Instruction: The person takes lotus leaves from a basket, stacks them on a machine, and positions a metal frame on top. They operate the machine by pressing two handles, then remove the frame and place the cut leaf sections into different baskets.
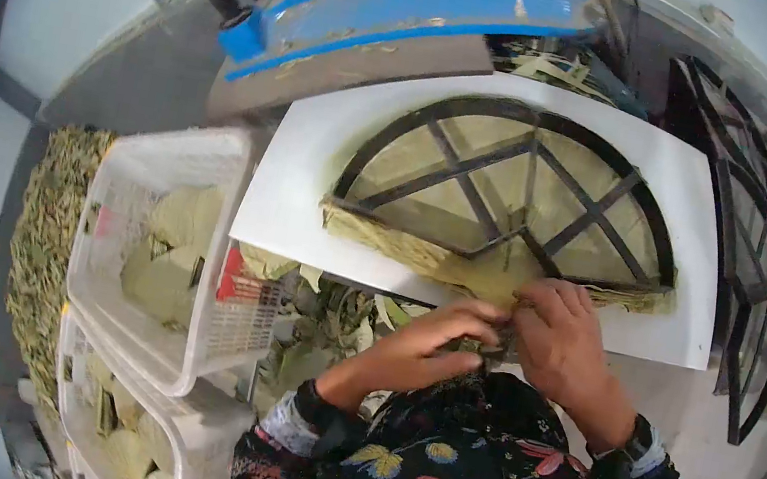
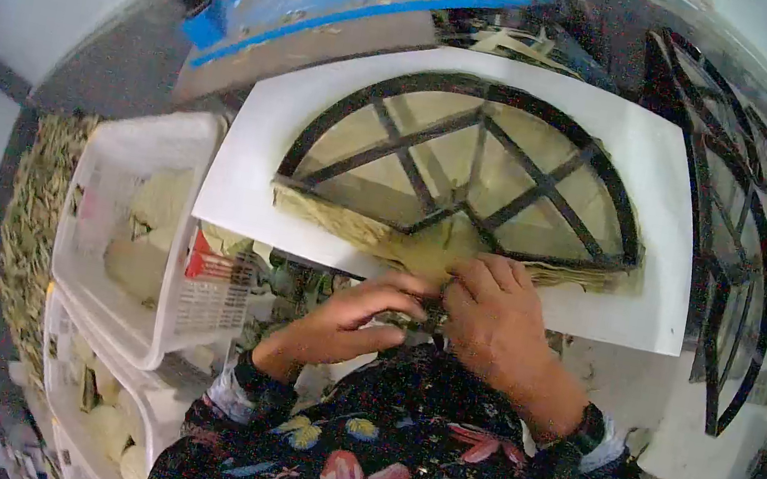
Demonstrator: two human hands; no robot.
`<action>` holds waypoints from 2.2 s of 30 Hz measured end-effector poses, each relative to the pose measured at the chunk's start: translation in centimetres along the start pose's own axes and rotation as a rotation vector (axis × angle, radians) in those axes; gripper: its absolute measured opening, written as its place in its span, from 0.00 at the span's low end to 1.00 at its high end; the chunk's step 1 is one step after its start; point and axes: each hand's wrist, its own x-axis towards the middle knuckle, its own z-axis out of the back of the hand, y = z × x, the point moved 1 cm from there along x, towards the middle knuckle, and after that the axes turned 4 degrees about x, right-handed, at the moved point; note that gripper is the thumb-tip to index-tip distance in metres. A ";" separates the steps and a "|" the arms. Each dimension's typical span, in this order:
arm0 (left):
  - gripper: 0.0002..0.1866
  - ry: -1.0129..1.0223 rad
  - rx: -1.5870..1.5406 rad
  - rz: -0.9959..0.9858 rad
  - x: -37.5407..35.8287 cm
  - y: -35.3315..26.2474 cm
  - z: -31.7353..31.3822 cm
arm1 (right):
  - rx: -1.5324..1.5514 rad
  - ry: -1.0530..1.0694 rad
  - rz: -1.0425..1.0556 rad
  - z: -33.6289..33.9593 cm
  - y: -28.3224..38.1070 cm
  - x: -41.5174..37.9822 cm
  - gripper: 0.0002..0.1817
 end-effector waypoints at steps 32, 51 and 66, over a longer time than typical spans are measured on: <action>0.17 -0.580 -0.747 0.388 -2.9 5.9 -4.3 | -0.380 0.106 -0.095 -4.9 -0.1 5.1 0.07; 0.21 -0.680 -0.811 0.442 -2.0 4.1 -2.4 | -0.363 0.056 -0.153 -4.8 0.3 5.4 0.12; 0.22 -0.594 -0.880 0.541 0.6 3.2 -1.7 | -0.272 0.067 -0.276 -4.2 -0.5 5.8 0.12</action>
